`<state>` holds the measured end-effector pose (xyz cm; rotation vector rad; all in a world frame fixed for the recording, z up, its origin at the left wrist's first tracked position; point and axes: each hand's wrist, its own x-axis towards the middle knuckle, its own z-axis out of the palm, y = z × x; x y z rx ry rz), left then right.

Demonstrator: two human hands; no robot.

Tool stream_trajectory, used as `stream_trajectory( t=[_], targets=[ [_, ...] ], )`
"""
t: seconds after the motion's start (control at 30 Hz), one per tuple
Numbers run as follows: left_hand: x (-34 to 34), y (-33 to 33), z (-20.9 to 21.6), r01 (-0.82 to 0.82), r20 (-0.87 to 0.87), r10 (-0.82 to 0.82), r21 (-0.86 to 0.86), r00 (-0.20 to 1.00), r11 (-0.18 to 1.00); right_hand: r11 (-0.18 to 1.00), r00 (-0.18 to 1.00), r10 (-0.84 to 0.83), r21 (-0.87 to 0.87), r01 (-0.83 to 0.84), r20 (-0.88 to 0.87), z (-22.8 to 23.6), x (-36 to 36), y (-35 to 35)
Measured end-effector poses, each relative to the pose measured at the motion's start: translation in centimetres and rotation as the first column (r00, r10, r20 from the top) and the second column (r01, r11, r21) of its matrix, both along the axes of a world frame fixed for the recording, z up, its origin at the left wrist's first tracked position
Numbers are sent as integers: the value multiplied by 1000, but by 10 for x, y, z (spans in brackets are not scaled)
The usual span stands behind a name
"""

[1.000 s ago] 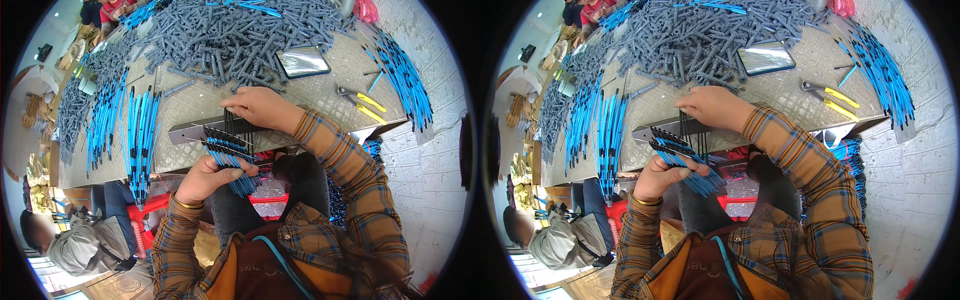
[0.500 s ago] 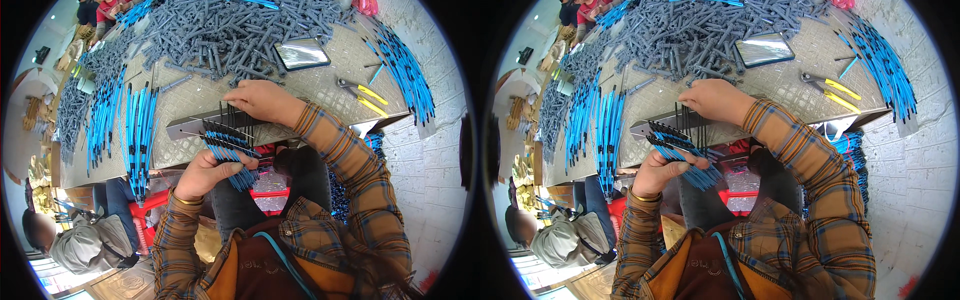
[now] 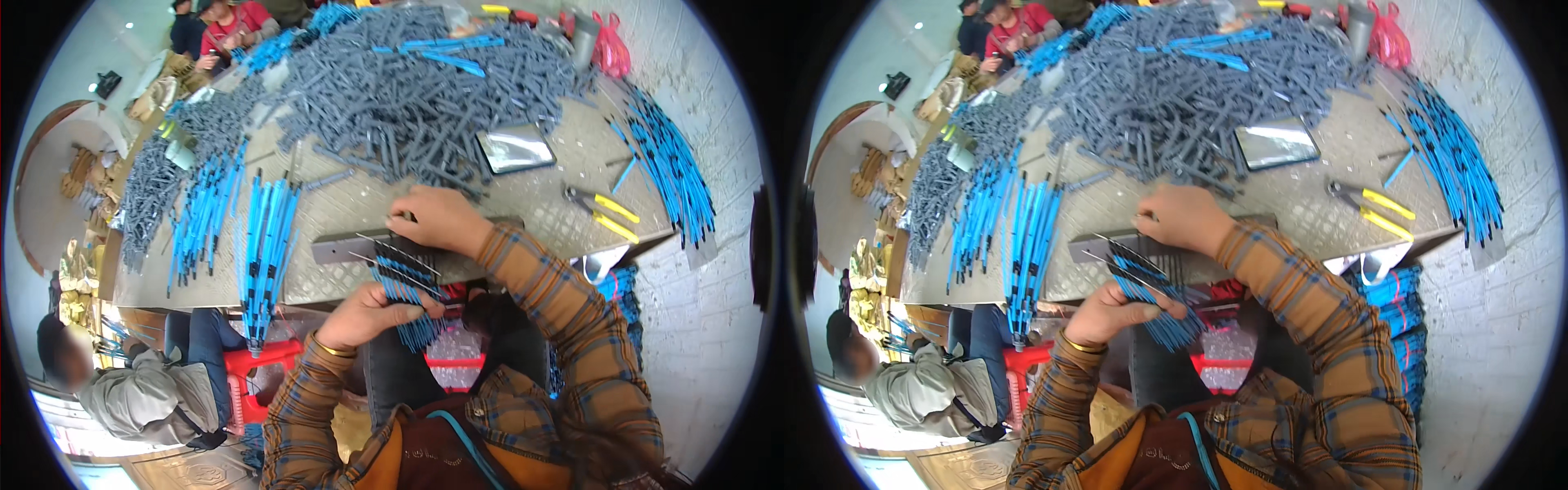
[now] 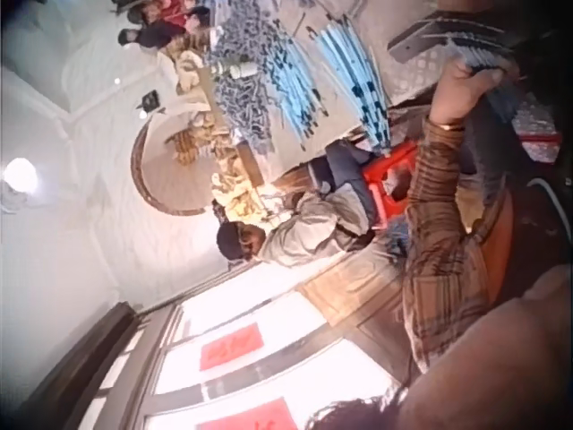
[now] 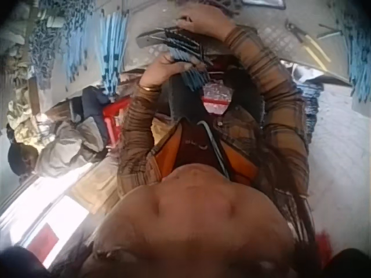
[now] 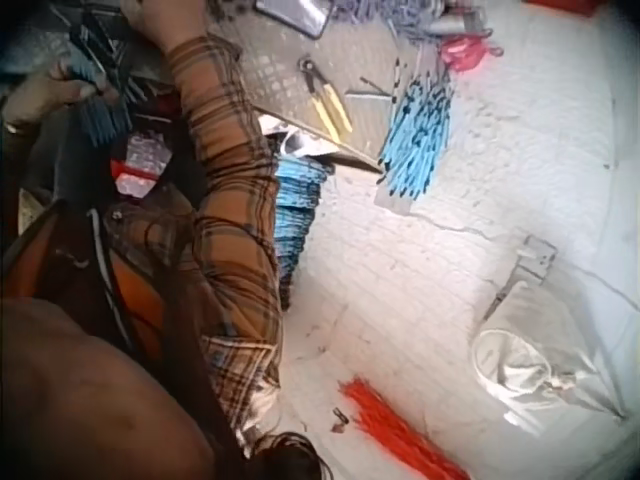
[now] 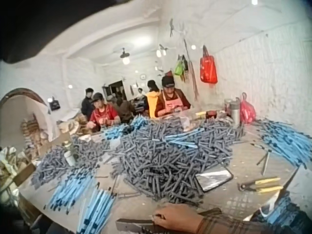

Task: The person bundles small blue plastic parts and secures or trims them with pliers or wire cutters.

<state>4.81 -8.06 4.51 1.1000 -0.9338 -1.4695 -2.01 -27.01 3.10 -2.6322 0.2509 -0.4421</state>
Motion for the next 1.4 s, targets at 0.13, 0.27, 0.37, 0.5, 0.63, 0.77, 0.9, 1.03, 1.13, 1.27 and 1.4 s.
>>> stream_trajectory(
  t=[0.13, 0.27, 0.37, 0.5, 0.63, 0.77, 0.9, 1.03, 1.13, 1.27, 1.4],
  targets=[
    [-1, 1, 5, 25, 121, -31, 46, 992, 999, 998, 999, -39, 47, 38, 20, -4, -2, -4],
    [-1, 0, -2, 33, 80, -34, 13, 996, 999, 992, 989, 58, 99, -72, 138, -15, 5, -13],
    [7, -3, -3, 15, 64, -14, -15, 998, 1000, 972, 980, 119, 182, -147, 158, -12, 10, -19],
    [4, 0, 1, 6, 20, -7, 19, 1000, 1000, 944, 992, 117, 305, -129, 57, 2, 9, -14],
    [-1, 0, -3, 26, 77, -27, 24, 997, 999, 973, 999, 40, 227, -36, -12, -1, 1, -13],
    [-6, 6, -3, 55, 170, -36, -107, 985, 993, 986, 999, 22, 167, -27, 35, -1, -10, -13],
    [-2, 6, -2, 54, 76, -48, -70, 996, 996, 998, 998, 56, -15, -55, 8, 2, -18, -14],
    [6, 6, -5, 48, 43, -44, -91, 998, 995, 966, 985, 153, -196, -167, -84, 13, -26, -16],
    [12, 4, -3, 60, 9, -60, -72, 998, 996, 915, 955, 281, -272, -297, -97, 22, -33, -25],
    [14, 2, 1, 91, -18, -92, -62, 996, 994, 774, 850, 517, -368, -515, -102, 33, -36, -37],
    [15, 3, -2, 107, -44, -110, -54, 993, 993, 638, 754, 610, -412, -650, -245, 45, -29, -43]
  ],
)
